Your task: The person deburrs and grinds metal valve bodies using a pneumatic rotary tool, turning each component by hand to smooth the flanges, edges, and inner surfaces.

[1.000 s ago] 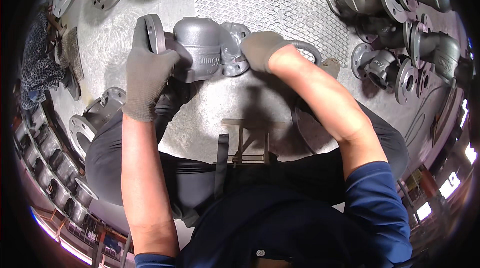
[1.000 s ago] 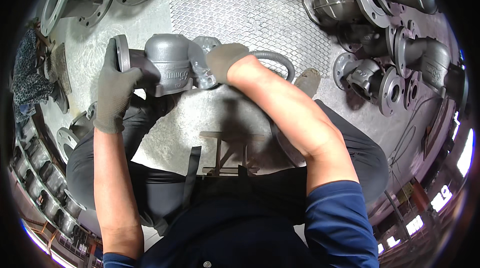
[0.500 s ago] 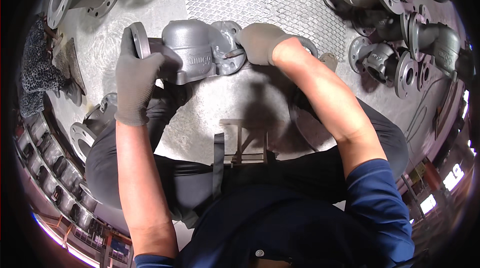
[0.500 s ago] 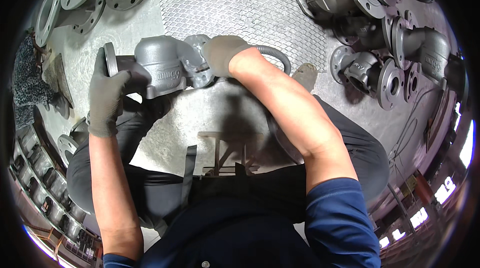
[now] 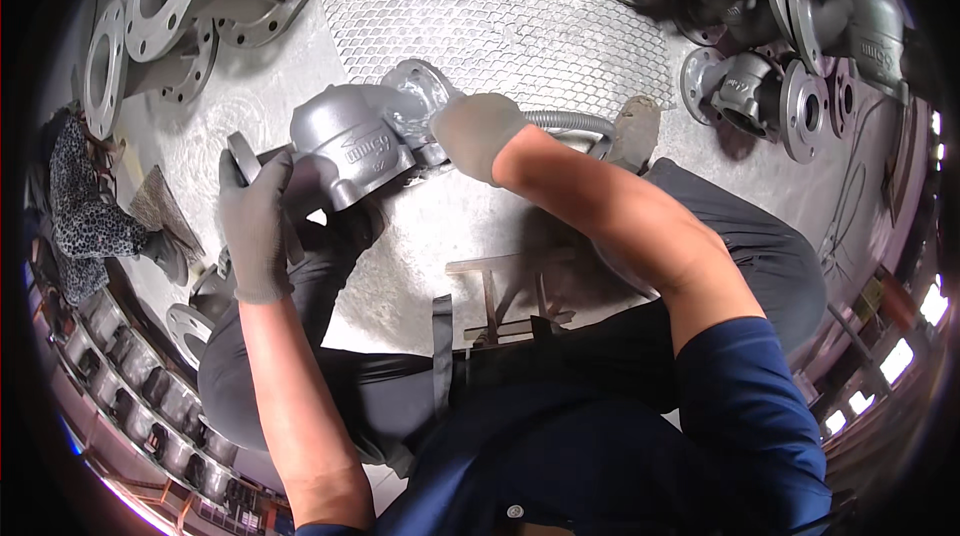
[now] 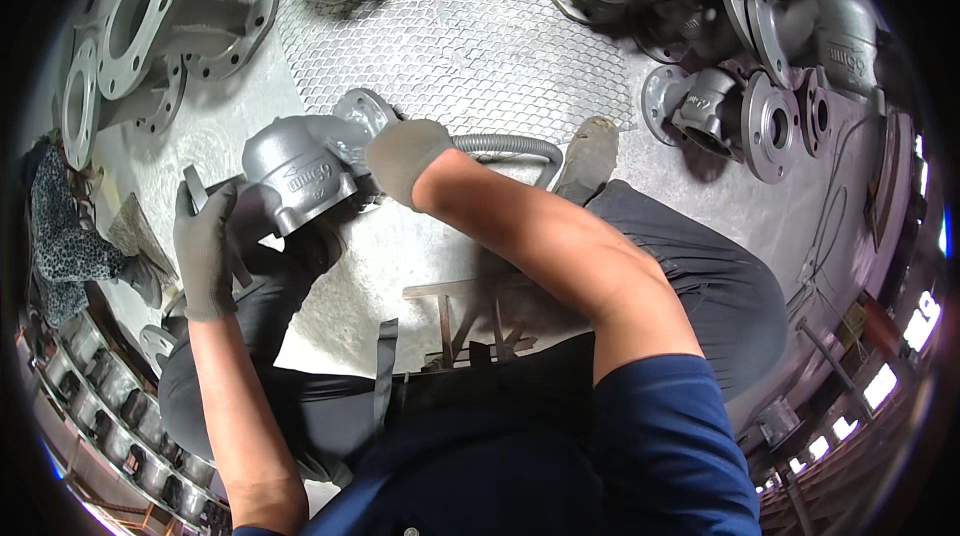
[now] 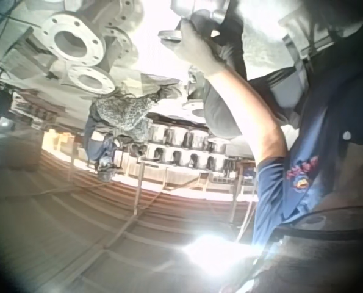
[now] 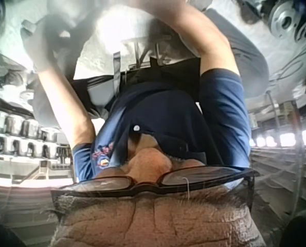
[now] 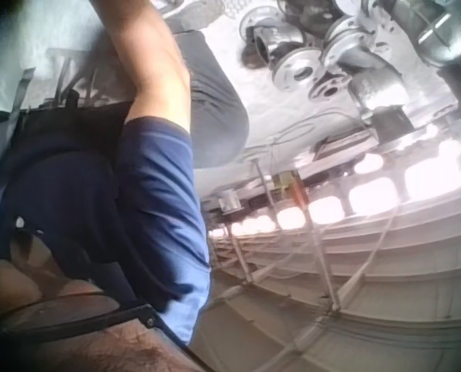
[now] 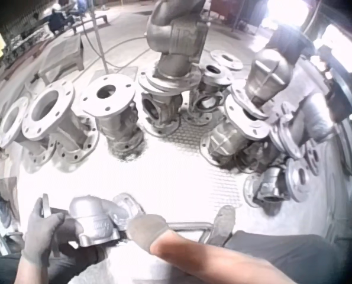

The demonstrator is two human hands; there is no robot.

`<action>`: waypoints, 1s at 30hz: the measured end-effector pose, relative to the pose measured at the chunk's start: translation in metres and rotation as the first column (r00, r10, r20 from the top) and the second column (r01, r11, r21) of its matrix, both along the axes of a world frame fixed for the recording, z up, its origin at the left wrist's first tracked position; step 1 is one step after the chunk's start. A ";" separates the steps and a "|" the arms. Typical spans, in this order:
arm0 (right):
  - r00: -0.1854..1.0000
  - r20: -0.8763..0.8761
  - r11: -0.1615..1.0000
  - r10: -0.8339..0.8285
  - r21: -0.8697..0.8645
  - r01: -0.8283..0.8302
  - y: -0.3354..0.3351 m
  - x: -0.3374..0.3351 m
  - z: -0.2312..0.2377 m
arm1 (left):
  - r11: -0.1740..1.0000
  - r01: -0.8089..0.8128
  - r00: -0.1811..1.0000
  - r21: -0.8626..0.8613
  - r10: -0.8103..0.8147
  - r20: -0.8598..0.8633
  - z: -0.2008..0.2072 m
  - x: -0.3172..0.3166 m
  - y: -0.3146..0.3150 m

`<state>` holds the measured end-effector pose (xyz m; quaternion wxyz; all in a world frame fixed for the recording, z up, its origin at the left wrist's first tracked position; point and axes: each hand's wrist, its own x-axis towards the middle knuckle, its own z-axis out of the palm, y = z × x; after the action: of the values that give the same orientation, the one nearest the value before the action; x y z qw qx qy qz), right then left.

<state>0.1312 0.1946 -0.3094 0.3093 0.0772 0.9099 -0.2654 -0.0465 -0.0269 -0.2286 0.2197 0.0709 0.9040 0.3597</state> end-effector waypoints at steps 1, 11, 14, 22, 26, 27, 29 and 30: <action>0.997 -0.033 0.997 -0.072 -0.018 0.071 0.000 0.003 0.000 | 0.997 -0.044 0.997 0.062 0.040 0.064 -0.001 0.001 -0.003; 0.992 -0.083 0.995 -0.098 -0.037 0.095 0.010 -0.001 -0.005 | 0.987 -0.087 0.985 0.132 0.065 0.162 0.000 0.002 -0.008; 0.987 -0.129 0.995 -0.095 -0.040 0.090 0.014 -0.002 -0.002 | 0.978 -0.119 0.976 0.170 0.084 0.199 -0.001 0.002 -0.009; 0.994 -0.097 0.998 -0.042 -0.050 0.037 0.026 -0.004 -0.007 | 0.985 0.014 0.997 0.173 -0.027 0.072 -0.010 -0.003 -0.015; 0.997 -0.067 0.997 -0.042 -0.070 0.037 0.030 -0.009 -0.002 | 0.968 -0.153 0.970 0.201 0.108 0.219 -0.008 -0.002 -0.012; 0.996 -0.079 0.997 -0.038 -0.064 0.032 0.032 -0.011 0.001 | 0.956 -0.177 0.964 0.235 0.120 0.238 -0.006 -0.001 -0.010; 0.996 -0.085 0.997 -0.016 -0.078 0.009 0.036 -0.016 0.008 | 0.962 -0.173 0.969 0.209 0.129 0.209 -0.003 0.001 -0.006; 0.995 -0.097 0.996 -0.024 -0.084 0.016 0.037 -0.019 0.011 | 0.952 -0.211 0.958 0.221 0.156 0.242 -0.001 0.003 -0.004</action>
<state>0.1124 0.2321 -0.2985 0.2647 0.0601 0.9112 -0.3098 -0.0437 -0.0305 -0.2299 0.2740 -0.0280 0.8254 0.4928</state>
